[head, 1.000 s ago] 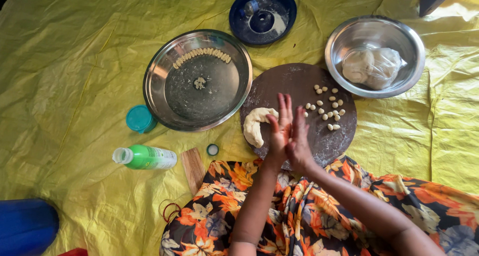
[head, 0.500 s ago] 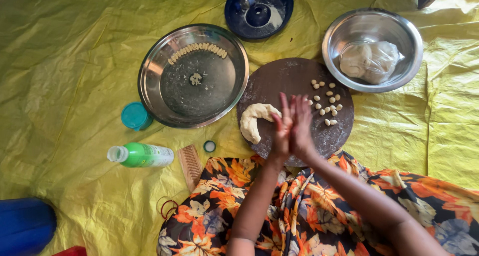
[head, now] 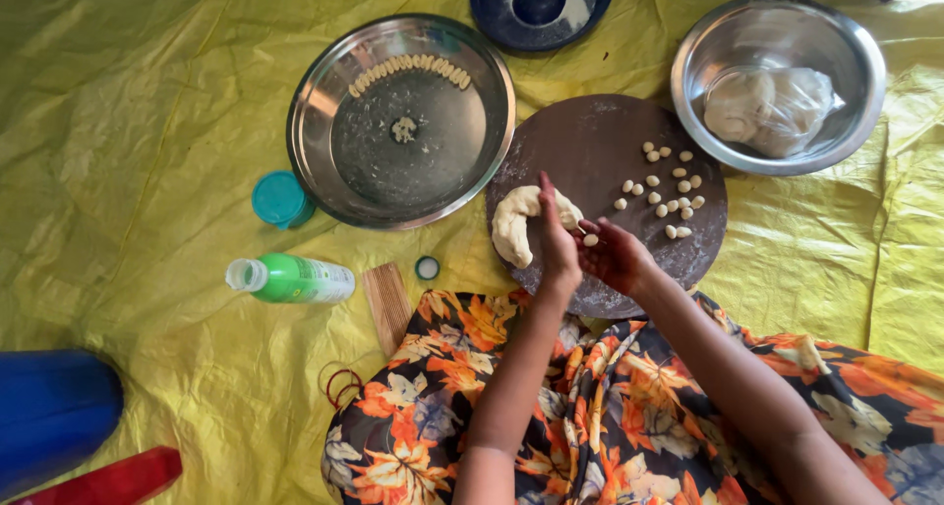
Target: The person sits on a yellow tarp and repeatedly pinches off small pieces of dough from a larger lump, rolls them into balls between their palms, and places them on a wooden board. Later, the person uses a wooden grooved tool to press patterns into the dough balls.
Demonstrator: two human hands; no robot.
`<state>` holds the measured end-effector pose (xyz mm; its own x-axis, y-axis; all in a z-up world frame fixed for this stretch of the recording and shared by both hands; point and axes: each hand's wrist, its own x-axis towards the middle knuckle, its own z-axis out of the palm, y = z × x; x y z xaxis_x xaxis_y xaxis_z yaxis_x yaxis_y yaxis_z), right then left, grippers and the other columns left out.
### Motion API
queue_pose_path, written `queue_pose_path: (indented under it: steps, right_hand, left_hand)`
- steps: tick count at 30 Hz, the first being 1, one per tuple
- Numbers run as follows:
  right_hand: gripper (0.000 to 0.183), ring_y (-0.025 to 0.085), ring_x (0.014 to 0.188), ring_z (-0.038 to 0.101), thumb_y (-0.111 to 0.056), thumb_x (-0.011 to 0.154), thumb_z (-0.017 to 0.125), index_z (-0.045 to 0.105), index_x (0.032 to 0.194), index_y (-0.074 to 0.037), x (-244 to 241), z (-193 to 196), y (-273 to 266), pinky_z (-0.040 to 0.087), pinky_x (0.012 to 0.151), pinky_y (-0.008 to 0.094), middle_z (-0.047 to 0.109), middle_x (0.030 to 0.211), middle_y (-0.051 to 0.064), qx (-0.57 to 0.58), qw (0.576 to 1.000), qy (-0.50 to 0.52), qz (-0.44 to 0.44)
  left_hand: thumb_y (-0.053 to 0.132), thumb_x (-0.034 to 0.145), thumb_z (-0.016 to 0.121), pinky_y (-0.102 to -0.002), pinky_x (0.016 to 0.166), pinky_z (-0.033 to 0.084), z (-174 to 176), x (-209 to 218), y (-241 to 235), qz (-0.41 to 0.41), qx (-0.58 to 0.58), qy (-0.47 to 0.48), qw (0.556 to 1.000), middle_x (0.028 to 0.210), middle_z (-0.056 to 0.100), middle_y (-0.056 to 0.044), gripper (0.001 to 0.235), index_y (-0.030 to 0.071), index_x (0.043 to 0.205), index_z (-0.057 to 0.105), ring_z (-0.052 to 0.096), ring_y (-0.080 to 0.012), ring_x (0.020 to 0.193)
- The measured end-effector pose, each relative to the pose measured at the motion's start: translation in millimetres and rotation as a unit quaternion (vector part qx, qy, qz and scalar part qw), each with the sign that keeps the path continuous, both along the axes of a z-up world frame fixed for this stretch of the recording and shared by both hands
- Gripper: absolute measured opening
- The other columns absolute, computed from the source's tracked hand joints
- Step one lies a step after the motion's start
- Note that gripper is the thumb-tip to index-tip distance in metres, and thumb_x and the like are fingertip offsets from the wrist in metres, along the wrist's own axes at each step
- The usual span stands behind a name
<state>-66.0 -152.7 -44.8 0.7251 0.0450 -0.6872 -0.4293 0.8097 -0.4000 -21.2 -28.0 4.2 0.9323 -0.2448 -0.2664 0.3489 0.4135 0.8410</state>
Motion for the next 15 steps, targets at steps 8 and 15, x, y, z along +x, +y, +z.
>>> queue_pose_path:
  steps: [8, 15]
  right_hand:
    - [0.034, 0.020, 0.106, 0.070, -0.005, 0.096, 0.049, 0.061, 0.127, -0.001, 15, 22, -20, 0.056, 0.092, 0.031, 0.065, 0.121, 0.015, -0.169, 0.983, -0.065, -0.024]
    - [0.038, 0.024, 0.095, 0.066, -0.029, 0.093, 0.064, 0.068, 0.126, -0.012, 8, 36, -48, 0.054, 0.078, 0.037, 0.066, 0.106, 0.012, -0.614, 0.783, 0.008, 0.094]
  left_hand:
    - [0.027, 0.102, 0.052, -0.045, 0.120, 0.019, -5, 50, 59, 0.114, -0.063, 0.037, 0.991, 0.156, 0.047, -0.004, 0.053, 0.014, 0.153, 0.046, 0.040, -0.0195, 0.146]
    - [0.021, 0.100, 0.056, -0.039, 0.109, 0.026, -10, 56, 64, 0.064, -0.064, 0.085, 0.992, 0.142, 0.054, 0.002, 0.045, 0.016, 0.145, 0.055, 0.046, -0.0112, 0.132]
